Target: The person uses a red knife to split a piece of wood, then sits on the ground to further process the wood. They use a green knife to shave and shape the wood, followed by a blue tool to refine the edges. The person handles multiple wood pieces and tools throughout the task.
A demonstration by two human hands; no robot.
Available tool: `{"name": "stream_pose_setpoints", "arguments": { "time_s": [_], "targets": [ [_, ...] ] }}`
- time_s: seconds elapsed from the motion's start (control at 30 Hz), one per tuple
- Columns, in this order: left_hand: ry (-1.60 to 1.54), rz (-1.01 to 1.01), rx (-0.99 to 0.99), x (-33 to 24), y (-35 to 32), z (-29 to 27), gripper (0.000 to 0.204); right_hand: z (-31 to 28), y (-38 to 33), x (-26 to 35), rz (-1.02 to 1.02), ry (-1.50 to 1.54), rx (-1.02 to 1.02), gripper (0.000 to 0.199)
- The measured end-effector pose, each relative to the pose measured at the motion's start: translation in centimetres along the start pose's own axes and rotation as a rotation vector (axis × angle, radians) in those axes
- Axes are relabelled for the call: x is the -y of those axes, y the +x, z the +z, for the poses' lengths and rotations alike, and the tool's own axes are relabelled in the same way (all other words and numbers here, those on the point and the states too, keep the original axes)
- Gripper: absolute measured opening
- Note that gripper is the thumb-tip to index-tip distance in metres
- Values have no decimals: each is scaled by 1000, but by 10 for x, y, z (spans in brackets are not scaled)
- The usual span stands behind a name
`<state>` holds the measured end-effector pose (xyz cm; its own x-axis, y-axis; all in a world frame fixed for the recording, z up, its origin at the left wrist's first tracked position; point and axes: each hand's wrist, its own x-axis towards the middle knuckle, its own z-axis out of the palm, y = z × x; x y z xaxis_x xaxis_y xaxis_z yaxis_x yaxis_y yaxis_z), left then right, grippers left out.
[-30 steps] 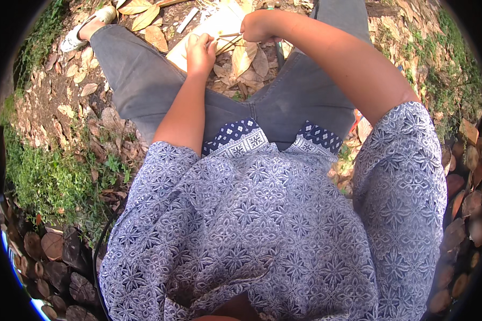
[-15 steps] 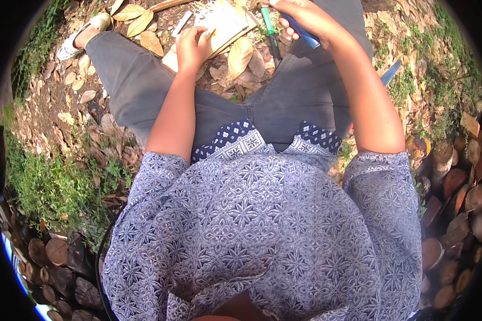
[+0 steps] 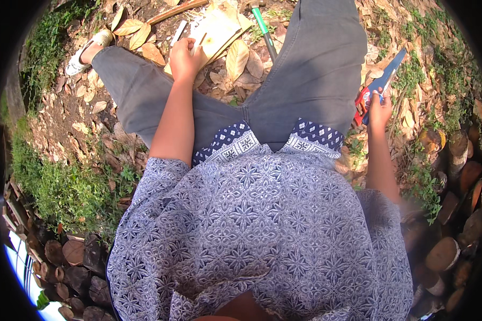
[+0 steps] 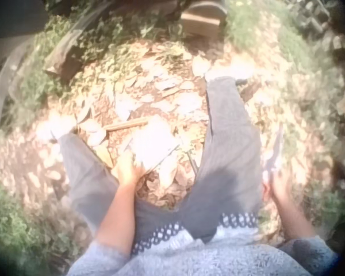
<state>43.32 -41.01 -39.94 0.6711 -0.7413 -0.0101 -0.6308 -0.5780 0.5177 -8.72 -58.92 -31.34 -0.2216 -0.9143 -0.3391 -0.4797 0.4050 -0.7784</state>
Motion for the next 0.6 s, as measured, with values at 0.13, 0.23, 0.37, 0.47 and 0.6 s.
{"name": "stream_pose_setpoints", "arguments": {
  "time_s": [0.13,0.23,0.37,0.47,0.6],
  "targets": [
    [-14,119,-57,3,11,10,21,-30,-27,-86,22,-250,-69,33],
    [2,190,-69,-3,22,14,20,-52,-44,-120,48,-313,-74,33],
    [-13,240,-73,-8,35,19,19,-83,-50,-152,83,-639,-162,39],
    [-7,239,-64,-9,40,21,19,-84,-63,-149,123,-735,-159,42],
    [-10,228,-47,-16,44,26,18,-97,-69,-171,75,-817,-203,42]
  ]
}}
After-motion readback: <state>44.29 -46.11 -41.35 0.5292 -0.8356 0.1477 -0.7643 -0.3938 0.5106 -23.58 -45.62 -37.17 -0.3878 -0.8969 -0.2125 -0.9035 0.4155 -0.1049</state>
